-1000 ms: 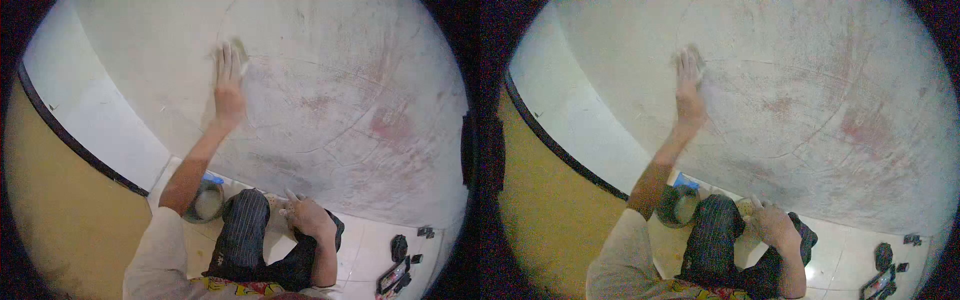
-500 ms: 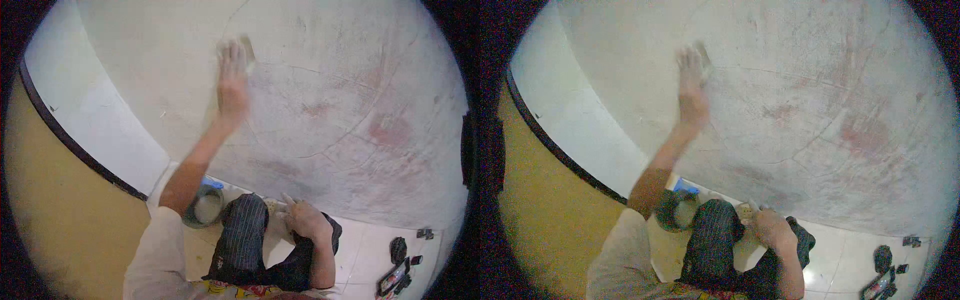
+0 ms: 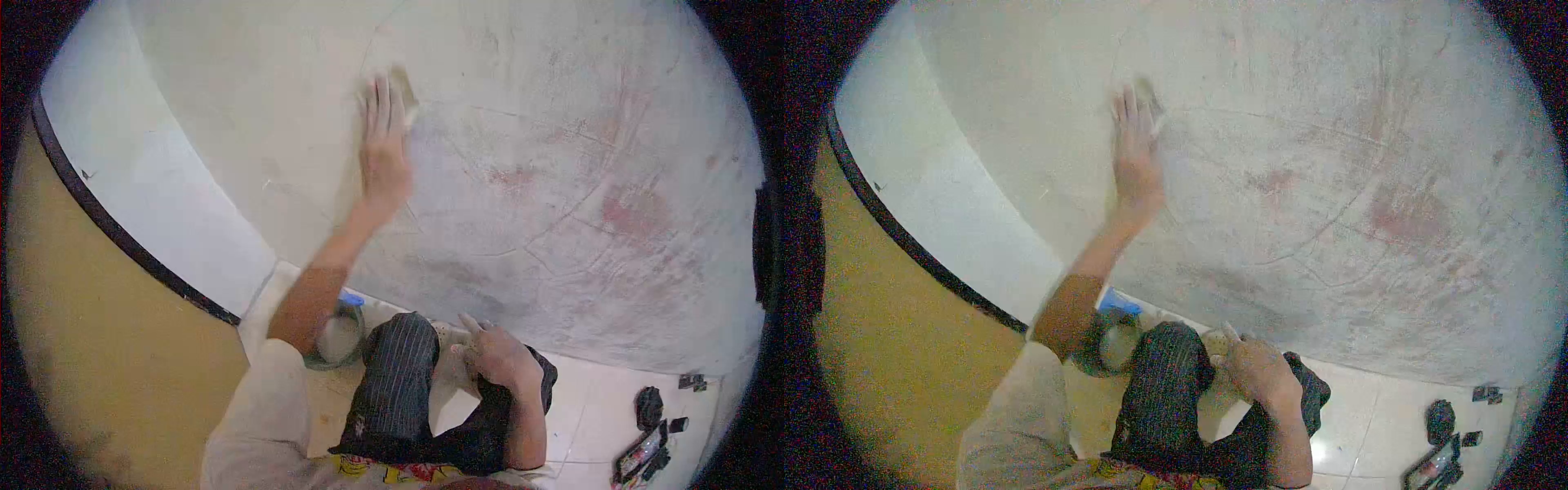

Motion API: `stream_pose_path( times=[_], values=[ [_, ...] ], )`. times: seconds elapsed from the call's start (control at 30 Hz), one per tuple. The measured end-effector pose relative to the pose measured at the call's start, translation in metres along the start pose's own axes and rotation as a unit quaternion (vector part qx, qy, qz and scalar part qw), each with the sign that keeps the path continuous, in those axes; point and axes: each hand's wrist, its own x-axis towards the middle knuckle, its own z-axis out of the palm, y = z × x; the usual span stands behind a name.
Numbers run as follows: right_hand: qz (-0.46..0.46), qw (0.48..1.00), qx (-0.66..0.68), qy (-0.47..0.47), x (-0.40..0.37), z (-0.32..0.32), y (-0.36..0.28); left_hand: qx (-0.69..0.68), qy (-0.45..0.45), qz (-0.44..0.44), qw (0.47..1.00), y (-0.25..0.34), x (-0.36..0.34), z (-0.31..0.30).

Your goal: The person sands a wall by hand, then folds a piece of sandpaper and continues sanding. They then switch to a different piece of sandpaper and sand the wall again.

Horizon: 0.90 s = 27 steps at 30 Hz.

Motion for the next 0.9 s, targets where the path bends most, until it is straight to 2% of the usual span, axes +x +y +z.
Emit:
stream_pose_path(
  times=[0.1, 0.2, 0.27, 0.33, 0.37, 0.4, 0.47, 0.53, 0.6, 0.67, 0.8, 0.87, 0.9],
  values=[
    [0.032, 0.998, 0.062, -0.011, -0.008, -0.014, -0.012, 0.092, 0.009, 0.072, 0.993, -0.015, 0.072, -0.018],
    [0.037, 0.997, 0.061, 0.034, -0.011, -0.025, -0.019, 0.077, 0.020, 0.046, 0.996, 0.004, 0.098, -0.035],
    [0.044, 0.995, 0.092, 0.011, -0.012, -0.029, -0.021, 0.081, 0.010, 0.052, 0.995, -0.003, 0.071, -0.028],
    [0.033, 0.997, 0.069, 0.004, -0.009, -0.021, -0.016, 0.083, 0.001, 0.064, 0.995, -0.008, 0.022, -0.012],
    [0.022, 0.999, 0.048, -0.005, -0.007, -0.018, -0.014, 0.084, -0.015, 0.034, 0.996, -0.006, -0.012, -0.001],
    [0.023, 0.998, 0.051, -0.001, -0.009, -0.020, -0.016, 0.084, -0.031, 0.007, 0.996, -0.001, -0.022, 0.001],
    [0.060, 0.995, 0.073, -0.023, -0.011, -0.027, -0.020, 0.089, -0.017, 0.018, 0.996, -0.005, -0.015, 0.007],
    [0.059, 0.996, 0.069, -0.025, -0.012, -0.030, -0.020, 0.090, 0.009, 0.018, 0.996, -0.006, 0.008, 0.007],
    [0.056, 0.995, 0.072, -0.030, -0.009, -0.025, -0.018, 0.086, 0.017, 0.014, 0.996, -0.005, 0.062, -0.007],
    [0.010, 0.999, 0.034, -0.025, 0.001, -0.014, -0.012, 0.100, 0.042, 0.073, 0.991, -0.007, 0.099, -0.019],
    [-0.003, 0.999, 0.027, -0.031, -0.004, -0.024, -0.022, 0.057, 0.043, 0.099, 0.993, -0.003, 0.071, -0.023],
    [0.052, 0.995, 0.076, -0.026, -0.010, -0.033, -0.029, 0.024, 0.015, 0.038, 0.999, 0.000, 0.018, -0.007],
    [0.054, 0.995, 0.078, -0.022, -0.008, -0.028, -0.026, 0.021, 0.016, 0.042, 0.999, -0.001, 0.000, 0.003]
  ],
)
